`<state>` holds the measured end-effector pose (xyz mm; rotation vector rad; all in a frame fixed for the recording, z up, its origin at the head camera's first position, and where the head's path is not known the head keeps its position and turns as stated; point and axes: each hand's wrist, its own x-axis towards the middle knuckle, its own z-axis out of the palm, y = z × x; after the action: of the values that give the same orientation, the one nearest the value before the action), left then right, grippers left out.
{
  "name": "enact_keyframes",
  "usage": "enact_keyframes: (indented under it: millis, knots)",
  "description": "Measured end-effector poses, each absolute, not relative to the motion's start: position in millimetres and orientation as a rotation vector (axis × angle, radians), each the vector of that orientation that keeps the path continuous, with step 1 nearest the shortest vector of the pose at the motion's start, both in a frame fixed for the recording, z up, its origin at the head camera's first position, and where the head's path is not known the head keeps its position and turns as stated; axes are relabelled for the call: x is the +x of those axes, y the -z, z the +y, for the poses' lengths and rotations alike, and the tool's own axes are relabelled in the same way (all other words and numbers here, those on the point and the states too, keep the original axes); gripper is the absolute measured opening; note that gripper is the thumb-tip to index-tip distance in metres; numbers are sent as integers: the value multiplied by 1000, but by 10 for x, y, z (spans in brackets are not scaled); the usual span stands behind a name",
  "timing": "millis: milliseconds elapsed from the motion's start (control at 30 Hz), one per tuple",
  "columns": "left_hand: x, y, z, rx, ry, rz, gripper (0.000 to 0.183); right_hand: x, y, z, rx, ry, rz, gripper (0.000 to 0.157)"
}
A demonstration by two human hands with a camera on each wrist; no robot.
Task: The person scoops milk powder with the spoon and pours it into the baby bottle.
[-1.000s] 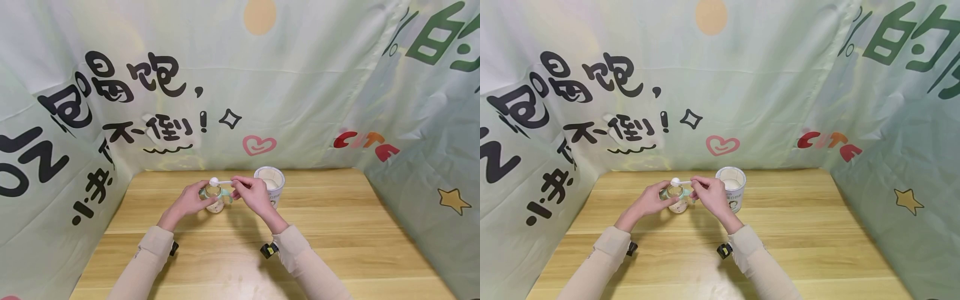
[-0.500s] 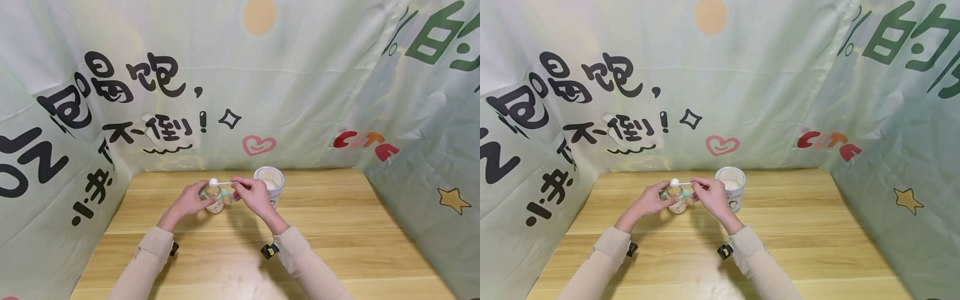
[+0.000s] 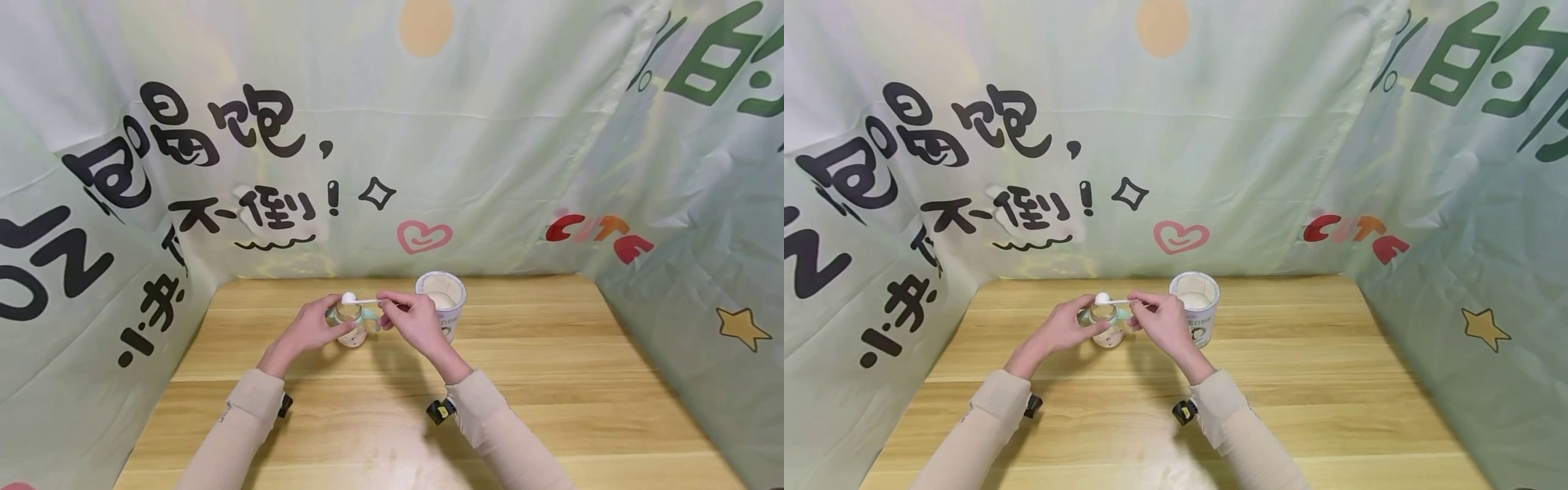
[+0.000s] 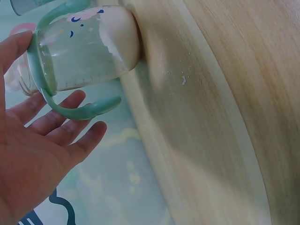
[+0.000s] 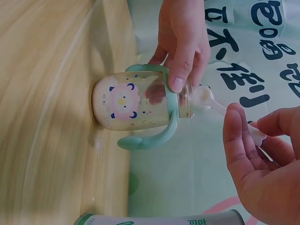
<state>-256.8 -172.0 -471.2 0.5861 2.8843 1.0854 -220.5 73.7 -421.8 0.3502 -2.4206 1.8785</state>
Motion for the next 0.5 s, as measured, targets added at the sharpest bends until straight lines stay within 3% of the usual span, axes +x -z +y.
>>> enact_keyframes:
  millis: [500]
  knots:
    - [-2549, 4689, -1720, 592, -1097, 2874, 71, -2196, 4239, 731, 368, -1791, -2470, 22]
